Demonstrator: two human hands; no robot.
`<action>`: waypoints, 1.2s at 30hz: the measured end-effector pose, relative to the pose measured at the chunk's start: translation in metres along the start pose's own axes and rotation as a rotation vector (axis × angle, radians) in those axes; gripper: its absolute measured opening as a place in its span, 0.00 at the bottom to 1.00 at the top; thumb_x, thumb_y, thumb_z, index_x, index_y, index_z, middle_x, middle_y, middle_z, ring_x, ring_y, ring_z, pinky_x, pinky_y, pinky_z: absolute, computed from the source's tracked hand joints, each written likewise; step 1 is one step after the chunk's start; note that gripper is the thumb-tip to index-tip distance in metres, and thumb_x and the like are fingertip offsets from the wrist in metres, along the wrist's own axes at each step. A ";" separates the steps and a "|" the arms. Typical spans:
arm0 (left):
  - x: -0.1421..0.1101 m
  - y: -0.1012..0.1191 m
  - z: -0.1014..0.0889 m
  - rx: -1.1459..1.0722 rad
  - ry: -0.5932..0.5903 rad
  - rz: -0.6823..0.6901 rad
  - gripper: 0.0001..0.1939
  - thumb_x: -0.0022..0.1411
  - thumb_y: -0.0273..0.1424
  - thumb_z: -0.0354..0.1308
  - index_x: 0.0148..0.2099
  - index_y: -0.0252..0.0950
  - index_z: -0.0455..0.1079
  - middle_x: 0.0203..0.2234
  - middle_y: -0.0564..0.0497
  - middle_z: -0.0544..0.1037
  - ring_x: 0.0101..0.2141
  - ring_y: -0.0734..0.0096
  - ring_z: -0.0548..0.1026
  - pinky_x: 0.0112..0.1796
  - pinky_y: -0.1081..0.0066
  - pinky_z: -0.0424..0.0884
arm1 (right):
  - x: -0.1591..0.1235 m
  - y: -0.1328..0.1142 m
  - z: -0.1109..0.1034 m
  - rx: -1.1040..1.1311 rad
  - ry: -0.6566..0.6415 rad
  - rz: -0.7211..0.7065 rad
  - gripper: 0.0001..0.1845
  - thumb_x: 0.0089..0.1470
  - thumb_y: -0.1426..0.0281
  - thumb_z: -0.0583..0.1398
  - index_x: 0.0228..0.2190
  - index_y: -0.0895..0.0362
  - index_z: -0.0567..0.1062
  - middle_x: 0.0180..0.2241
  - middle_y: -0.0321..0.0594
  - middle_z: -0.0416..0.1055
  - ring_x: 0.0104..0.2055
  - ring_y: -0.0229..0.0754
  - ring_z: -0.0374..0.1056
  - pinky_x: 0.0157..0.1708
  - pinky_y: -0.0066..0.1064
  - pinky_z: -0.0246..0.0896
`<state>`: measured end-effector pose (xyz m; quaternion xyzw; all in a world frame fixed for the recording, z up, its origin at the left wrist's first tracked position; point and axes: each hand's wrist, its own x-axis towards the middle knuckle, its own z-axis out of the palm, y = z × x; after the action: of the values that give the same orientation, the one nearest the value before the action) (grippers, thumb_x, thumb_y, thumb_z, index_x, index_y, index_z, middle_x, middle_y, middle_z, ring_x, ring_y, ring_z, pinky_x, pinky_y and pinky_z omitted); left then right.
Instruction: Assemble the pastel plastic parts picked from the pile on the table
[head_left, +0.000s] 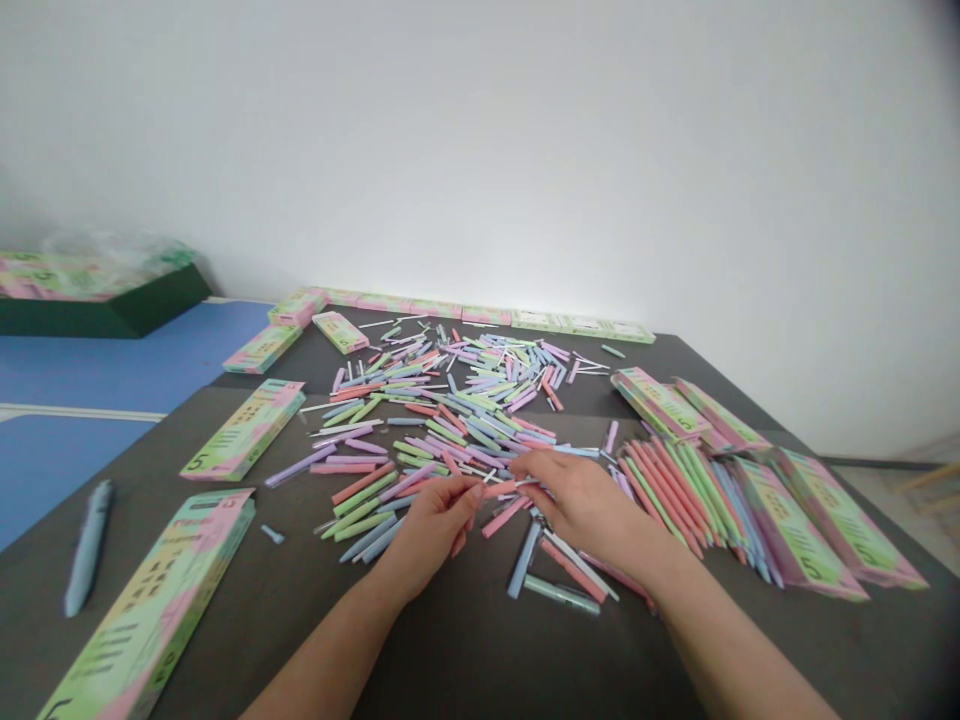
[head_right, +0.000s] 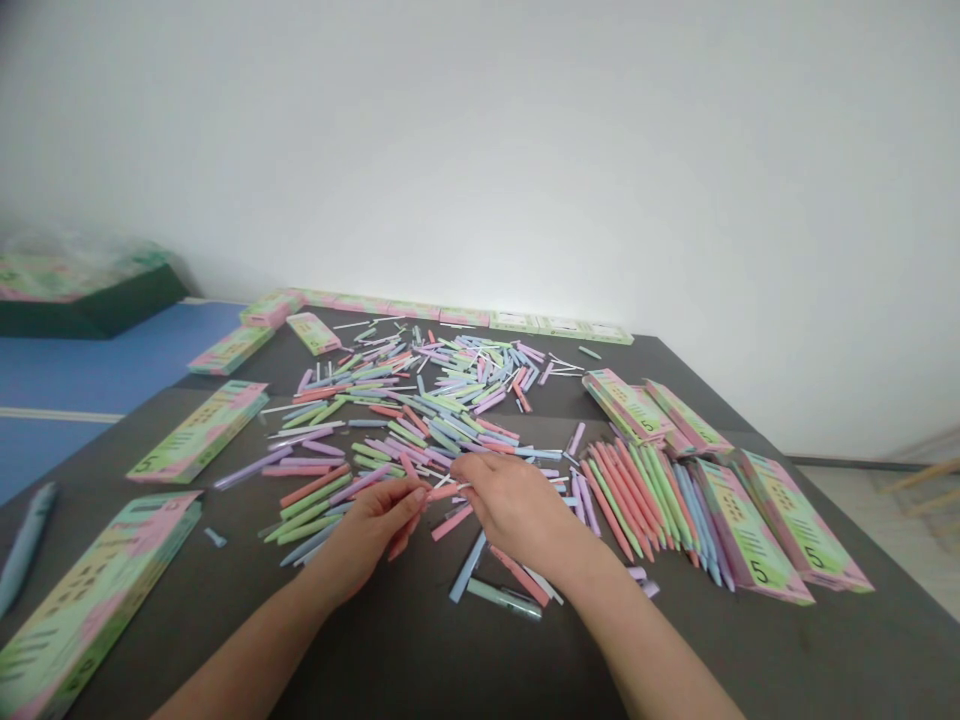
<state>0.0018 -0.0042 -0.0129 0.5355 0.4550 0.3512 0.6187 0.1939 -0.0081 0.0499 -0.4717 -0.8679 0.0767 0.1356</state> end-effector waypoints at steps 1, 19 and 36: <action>0.000 0.000 0.000 -0.001 -0.006 0.001 0.16 0.60 0.43 0.53 0.34 0.33 0.66 0.17 0.60 0.60 0.14 0.84 0.57 0.16 0.80 0.50 | 0.001 -0.002 -0.002 -0.019 -0.013 -0.010 0.12 0.59 0.75 0.53 0.44 0.57 0.71 0.41 0.44 0.74 0.43 0.46 0.70 0.42 0.36 0.64; 0.001 -0.002 -0.001 -0.311 -0.046 -0.056 0.16 0.59 0.42 0.56 0.29 0.33 0.64 0.17 0.58 0.61 0.15 0.85 0.54 0.14 0.82 0.51 | -0.019 0.026 -0.017 0.474 0.498 0.245 0.09 0.57 0.70 0.56 0.39 0.55 0.73 0.39 0.41 0.73 0.41 0.42 0.69 0.40 0.32 0.63; 0.001 0.003 -0.006 0.115 -0.054 0.027 0.17 0.58 0.43 0.55 0.36 0.33 0.74 0.18 0.57 0.63 0.19 0.79 0.59 0.21 0.76 0.53 | -0.005 0.021 0.010 0.935 0.229 0.357 0.12 0.50 0.61 0.62 0.28 0.59 0.73 0.24 0.36 0.70 0.26 0.36 0.63 0.27 0.28 0.58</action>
<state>-0.0029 -0.0008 -0.0097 0.5857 0.4500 0.3183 0.5943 0.2105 -0.0011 0.0341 -0.5069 -0.6264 0.4263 0.4110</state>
